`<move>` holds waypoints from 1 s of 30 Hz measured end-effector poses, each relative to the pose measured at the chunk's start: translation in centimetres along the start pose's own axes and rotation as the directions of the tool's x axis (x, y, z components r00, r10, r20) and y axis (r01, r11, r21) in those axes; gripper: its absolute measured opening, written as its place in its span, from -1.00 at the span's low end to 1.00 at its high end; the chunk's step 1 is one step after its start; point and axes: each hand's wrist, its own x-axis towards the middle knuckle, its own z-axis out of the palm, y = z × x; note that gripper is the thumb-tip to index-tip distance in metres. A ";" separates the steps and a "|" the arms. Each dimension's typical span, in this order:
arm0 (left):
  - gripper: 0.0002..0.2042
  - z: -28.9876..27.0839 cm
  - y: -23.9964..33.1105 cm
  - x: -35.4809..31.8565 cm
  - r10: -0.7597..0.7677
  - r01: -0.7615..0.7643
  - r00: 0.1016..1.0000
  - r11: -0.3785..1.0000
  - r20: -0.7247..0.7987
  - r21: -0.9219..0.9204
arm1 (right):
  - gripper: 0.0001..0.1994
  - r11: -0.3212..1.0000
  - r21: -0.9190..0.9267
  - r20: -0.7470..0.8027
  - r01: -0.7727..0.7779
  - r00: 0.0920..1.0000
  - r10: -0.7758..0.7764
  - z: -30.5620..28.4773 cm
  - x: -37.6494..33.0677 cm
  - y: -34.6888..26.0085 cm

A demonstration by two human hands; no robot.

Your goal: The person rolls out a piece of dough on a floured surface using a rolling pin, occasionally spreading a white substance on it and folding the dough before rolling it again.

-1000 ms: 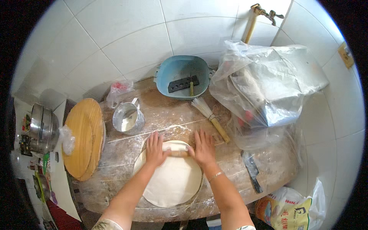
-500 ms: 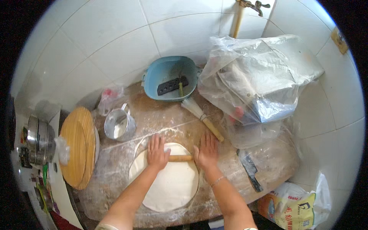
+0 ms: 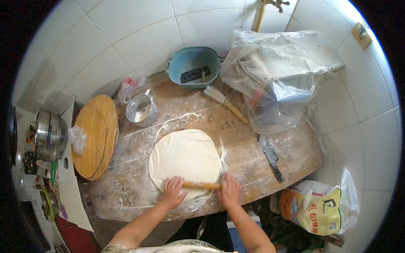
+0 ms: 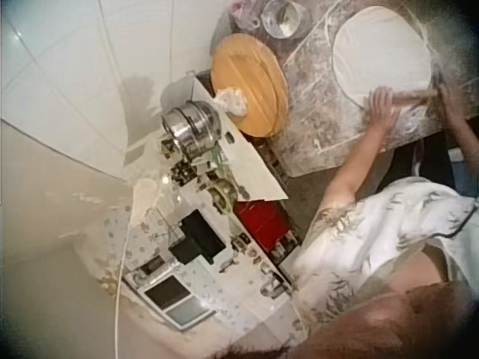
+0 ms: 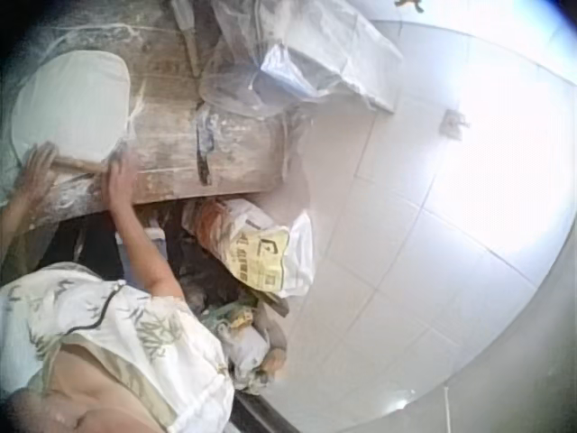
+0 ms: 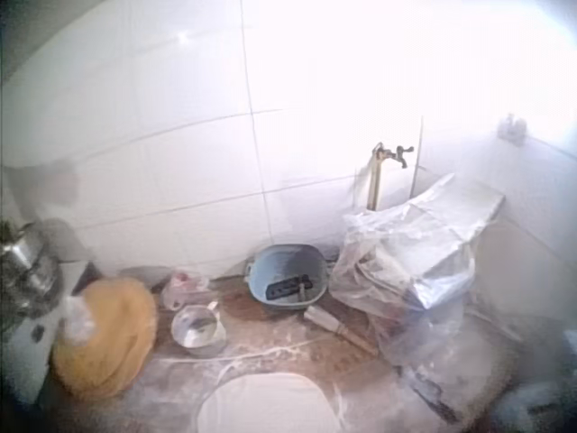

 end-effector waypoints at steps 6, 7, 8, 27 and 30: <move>-0.25 -1.2 0.5 1.9 -0.015 0.016 1.000 0.991 -0.006 0.136 | -0.29 0.972 -0.048 0.093 -0.231 0.968 0.234 1.0 -1.9 -4.2; -0.24 -1.5 0.1 4.5 -0.002 0.007 0.999 0.990 -0.038 0.141 | -0.25 0.954 -0.082 0.081 -0.290 0.952 0.296 1.5 0.7 -3.4; -0.24 -1.5 -0.2 7.3 0.017 -0.007 0.998 0.990 -0.068 0.141 | -0.30 0.949 -0.064 0.034 -0.309 0.950 0.311 2.3 2.5 -1.9; -0.37 -0.5 0.8 3.0 -0.147 0.130 0.986 0.974 -0.079 -0.188 | -0.56 0.999 -0.037 0.060 -0.014 0.998 0.017 0.8 -1.8 -0.6; -0.67 -2.6 -5.7 5.9 -0.410 0.285 0.764 0.907 -0.499 -0.309 | -0.67 0.997 0.017 -0.076 -0.074 0.994 0.075 0.7 -2.2 -0.7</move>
